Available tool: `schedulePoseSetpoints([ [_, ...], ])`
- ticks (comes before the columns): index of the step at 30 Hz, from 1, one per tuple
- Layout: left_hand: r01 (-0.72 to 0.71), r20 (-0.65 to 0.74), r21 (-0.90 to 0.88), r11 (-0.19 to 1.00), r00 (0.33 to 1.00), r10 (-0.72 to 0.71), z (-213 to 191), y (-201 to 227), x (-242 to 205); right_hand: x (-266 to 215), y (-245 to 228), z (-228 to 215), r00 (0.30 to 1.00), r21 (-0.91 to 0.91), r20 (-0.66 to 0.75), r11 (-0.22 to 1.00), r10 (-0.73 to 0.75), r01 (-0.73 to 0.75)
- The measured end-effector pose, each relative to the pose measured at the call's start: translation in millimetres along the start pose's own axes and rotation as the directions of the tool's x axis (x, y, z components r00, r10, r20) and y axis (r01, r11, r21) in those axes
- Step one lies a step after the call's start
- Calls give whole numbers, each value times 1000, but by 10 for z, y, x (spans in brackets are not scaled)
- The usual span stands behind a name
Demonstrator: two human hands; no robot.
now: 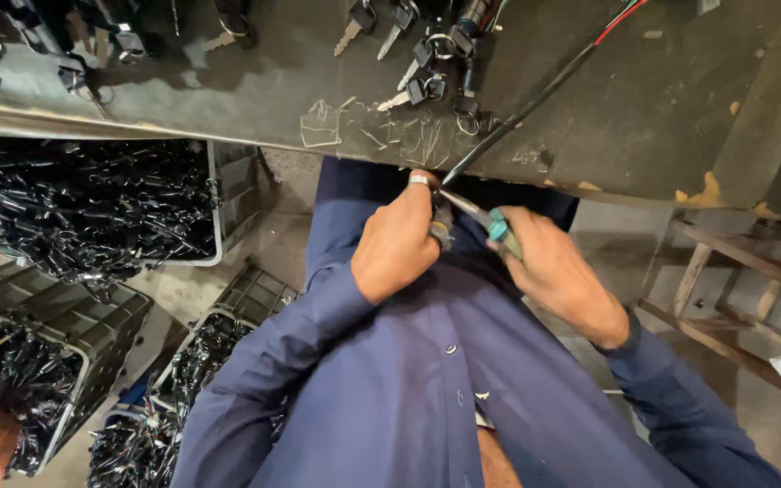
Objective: The person repeatedly strips the outer insulation from black wires using pliers, then places the processed wires on a metal table. The person handles multiple wires one at a time, stripping and discarding the insulation while working at a cluttered workbench.
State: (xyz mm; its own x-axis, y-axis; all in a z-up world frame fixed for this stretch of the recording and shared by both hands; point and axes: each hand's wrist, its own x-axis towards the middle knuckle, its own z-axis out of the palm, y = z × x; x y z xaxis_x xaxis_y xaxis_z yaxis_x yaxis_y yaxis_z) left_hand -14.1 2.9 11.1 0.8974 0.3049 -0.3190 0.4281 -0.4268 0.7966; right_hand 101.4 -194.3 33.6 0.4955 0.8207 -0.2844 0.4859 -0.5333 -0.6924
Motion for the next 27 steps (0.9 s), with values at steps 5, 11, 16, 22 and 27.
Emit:
schedulePoseSetpoints([
  [5, -15, 47, 28, 999, 999, 14, -161, 18, -5, 77, 65, 98, 996, 95, 85, 994, 39, -47],
  [11, -154, 183, -361, 920, 955, 232, -450, 171, 47, 154, 298, 251, 983, 134, -127, 980, -129, 146],
  [16, 624, 708, -705, 337, 641, 295, -811, 319, -30, 393, 296, 65, 888, 321, -133, 828, -441, 459],
  [22, -358, -61, -270, 894, 933, 355, -880, 342, -106, 314, -40, -180, 982, 282, -18, 942, -186, 184],
  [27, -121, -507, 406, 906, 795, 333, -1972, 54, -8, 237, 54, -650, 931, 23, -317, 980, -182, 199],
])
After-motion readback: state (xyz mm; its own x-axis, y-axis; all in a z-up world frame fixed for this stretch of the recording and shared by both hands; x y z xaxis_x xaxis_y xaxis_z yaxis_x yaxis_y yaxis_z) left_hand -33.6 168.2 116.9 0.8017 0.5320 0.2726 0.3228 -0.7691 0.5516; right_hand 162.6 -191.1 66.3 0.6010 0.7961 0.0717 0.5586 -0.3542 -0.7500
